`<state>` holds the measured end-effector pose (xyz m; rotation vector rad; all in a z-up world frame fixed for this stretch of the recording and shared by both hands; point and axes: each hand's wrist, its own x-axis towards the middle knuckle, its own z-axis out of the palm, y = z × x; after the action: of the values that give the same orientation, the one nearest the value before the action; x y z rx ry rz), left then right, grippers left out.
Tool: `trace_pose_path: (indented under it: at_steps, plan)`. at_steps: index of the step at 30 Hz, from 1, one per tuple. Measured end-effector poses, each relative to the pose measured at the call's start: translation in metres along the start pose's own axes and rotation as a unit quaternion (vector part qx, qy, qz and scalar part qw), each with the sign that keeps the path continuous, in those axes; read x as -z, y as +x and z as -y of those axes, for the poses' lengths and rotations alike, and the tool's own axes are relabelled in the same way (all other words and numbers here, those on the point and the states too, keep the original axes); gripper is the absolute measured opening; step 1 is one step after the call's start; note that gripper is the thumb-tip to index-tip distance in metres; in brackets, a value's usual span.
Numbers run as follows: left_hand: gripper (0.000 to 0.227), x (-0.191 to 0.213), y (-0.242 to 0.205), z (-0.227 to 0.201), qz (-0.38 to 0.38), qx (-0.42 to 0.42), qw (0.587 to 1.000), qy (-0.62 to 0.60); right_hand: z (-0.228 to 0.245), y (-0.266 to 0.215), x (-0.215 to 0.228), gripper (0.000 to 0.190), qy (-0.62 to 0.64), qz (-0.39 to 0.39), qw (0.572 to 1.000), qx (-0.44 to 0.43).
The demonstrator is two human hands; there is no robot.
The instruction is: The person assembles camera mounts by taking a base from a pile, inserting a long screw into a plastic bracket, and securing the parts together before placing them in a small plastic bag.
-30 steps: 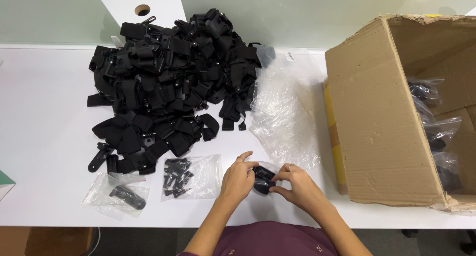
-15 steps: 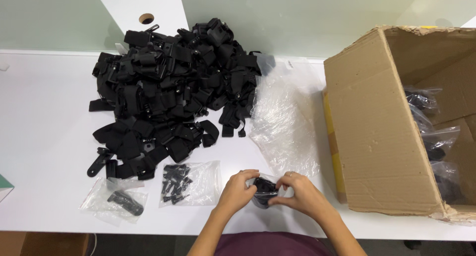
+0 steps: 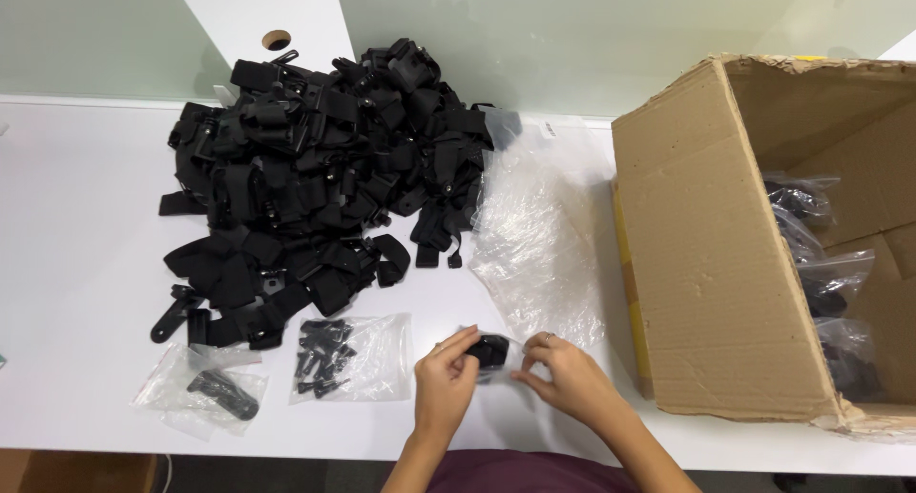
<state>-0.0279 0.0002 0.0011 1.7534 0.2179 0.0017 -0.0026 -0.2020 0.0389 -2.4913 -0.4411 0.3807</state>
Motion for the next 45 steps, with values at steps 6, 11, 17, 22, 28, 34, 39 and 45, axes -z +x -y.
trace_pose_path:
  at_steps: [6, 11, 17, 22, 28, 34, 39, 45]
  plan:
    - [0.026, -0.005, 0.003, 0.013, -0.056, 0.028, 0.996, -0.057, -0.010, 0.008, 0.001, 0.019, 0.086, -0.074, 0.993, -0.042]
    - [0.025, -0.004, -0.002, 0.021, -0.024, 0.032, 0.997, -0.073, -0.024, 0.012, -0.006, 0.025, 0.108, -0.065, 0.991, -0.051]
    - [0.016, 0.007, 0.004, 0.020, -0.041, 0.043, 0.998, 0.024, -0.027, 0.012, -0.003, 0.015, 0.114, -0.080, 0.990, -0.021]
    - [0.022, 0.026, 0.011, 0.019, 0.019, 0.025, 0.999, 0.032, -0.024, 0.016, -0.004, 0.012, 0.125, -0.087, 0.988, 0.010]
    - [0.009, 0.023, 0.023, 0.018, 0.033, 0.048, 0.997, 0.047, -0.021, 0.017, 0.007, 0.013, 0.125, -0.081, 0.988, 0.039]
    - [0.012, 0.031, 0.004, -0.033, 0.034, -0.050, 0.998, -0.026, 0.008, -0.006, 0.032, 0.016, 0.118, -0.219, 0.963, 0.099]
    - [0.019, 0.061, 0.021, -0.055, -0.012, -0.189, 0.978, 0.085, 0.014, -0.003, 0.039, 0.023, 0.110, -0.296, 0.947, 0.065]
    - [0.014, 0.054, 0.022, -0.036, 0.006, -0.169, 0.975, 0.147, -0.003, 0.005, 0.020, 0.013, 0.107, -0.215, 0.970, 0.027]
